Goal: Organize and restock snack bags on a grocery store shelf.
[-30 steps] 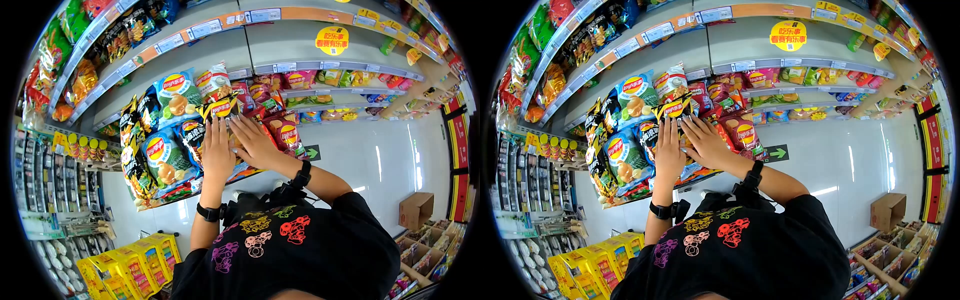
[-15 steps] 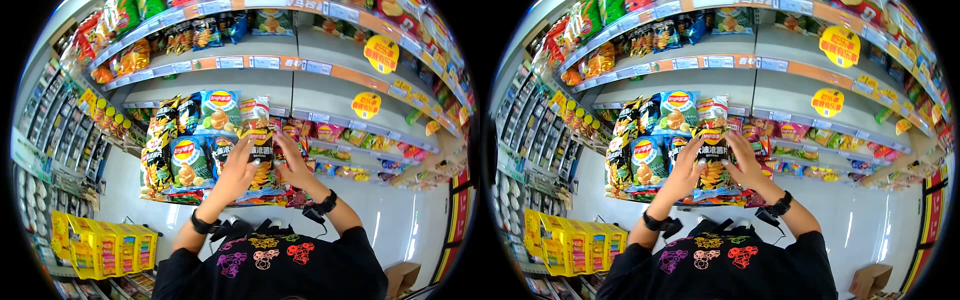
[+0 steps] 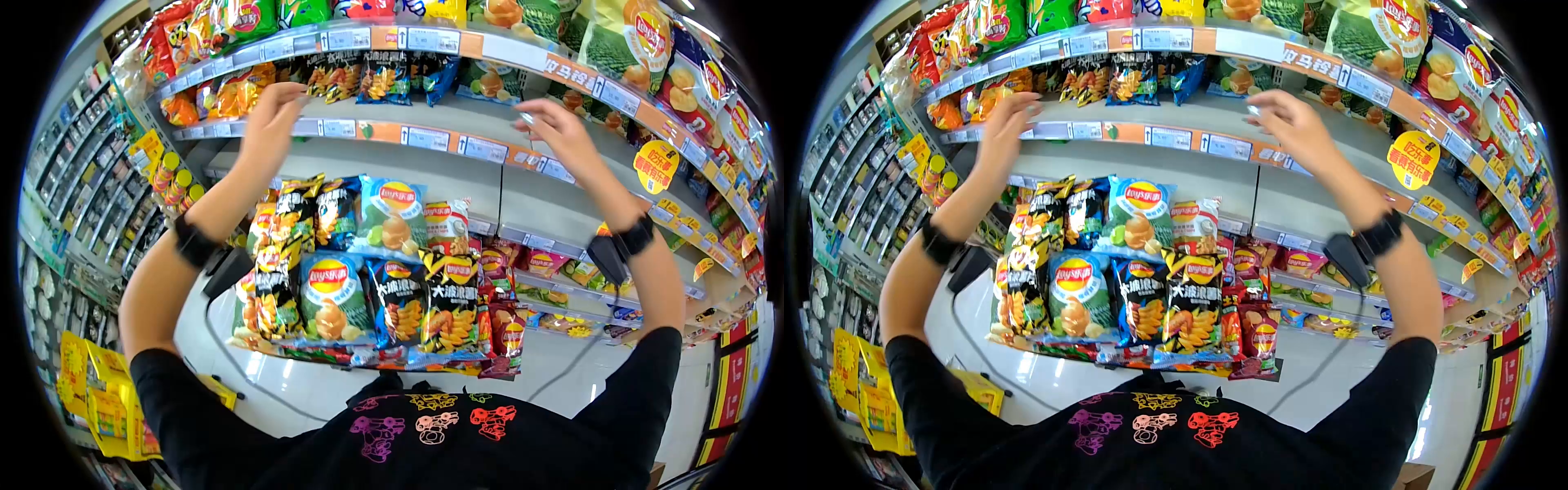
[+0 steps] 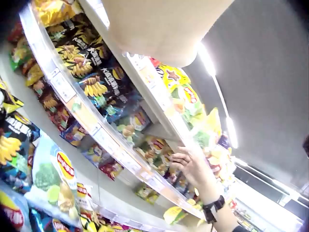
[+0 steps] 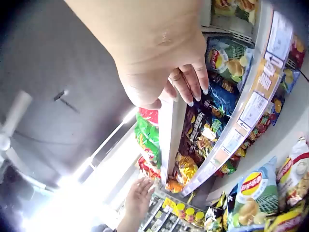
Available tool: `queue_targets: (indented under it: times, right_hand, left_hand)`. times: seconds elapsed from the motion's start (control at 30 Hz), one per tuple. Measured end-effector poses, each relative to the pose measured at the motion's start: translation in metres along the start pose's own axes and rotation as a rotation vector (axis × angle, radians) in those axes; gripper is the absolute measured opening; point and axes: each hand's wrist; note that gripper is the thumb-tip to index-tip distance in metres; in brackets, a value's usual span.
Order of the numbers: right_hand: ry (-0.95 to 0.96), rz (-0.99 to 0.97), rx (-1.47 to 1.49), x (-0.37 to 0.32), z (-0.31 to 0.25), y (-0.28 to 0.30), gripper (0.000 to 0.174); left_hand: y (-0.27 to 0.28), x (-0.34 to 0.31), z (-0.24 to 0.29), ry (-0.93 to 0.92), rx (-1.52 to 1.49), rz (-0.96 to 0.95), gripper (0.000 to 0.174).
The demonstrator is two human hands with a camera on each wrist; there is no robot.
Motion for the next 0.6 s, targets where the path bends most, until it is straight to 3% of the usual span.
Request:
queue_targets:
  times: [0.07, 0.13, 0.2, 0.23, 0.3, 0.4, 0.47, 0.57, 0.6]
  right_hand:
    - [-0.142, -0.001, 0.085, 0.052, 0.024, -0.023, 0.030]
    - [-0.014, 0.022, -0.115, 0.106, 0.059, -0.057, 0.031]
    - [-0.019, 0.094, -0.097, 0.152, 0.094, -0.094, 0.038]
    - [-0.127, 0.109, -0.120, 0.168, 0.096, -0.109, 0.047]
    - [-0.122, 0.180, -0.219, 0.195, 0.119, -0.134, 0.064]
    - [-0.158, 0.173, -0.306, 0.214, 0.129, -0.155, 0.072]
    - [-0.175, 0.123, -0.345, 0.221, 0.127, -0.163, 0.079]
    - [0.006, 0.039, -0.359, 0.235, 0.137, -0.170, 0.091]
    - [-0.060, 0.063, -0.229, 0.234, 0.131, -0.171, 0.093]
  left_hand:
    - [-0.023, 0.041, -0.063, -0.055, 0.135, 0.025, 0.026]
    - [-0.057, 0.077, -0.113, 0.102, 0.238, 0.060, 0.036]
    - [-0.078, 0.101, -0.147, 0.128, 0.272, 0.012, 0.047]
    - [-0.087, 0.104, -0.151, 0.018, 0.406, 0.022, 0.051]
    - [-0.104, 0.114, -0.187, -0.188, 0.553, 0.020, 0.055]
    - [-0.109, 0.114, -0.189, 0.121, 0.617, -0.192, 0.061]
    - [-0.110, 0.115, -0.173, 0.182, 0.699, -0.295, 0.065]
    - [-0.108, 0.120, -0.177, 0.221, 0.687, -0.402, 0.072]
    - [-0.107, 0.121, -0.179, 0.216, 0.659, -0.422, 0.072]
Point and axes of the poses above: each hand's wrist, its own x-axis towards the middle knuckle, its own y-axis out of the back of the hand, z = x × y, and after that the axes turned 2 degrees about -y, right-handed
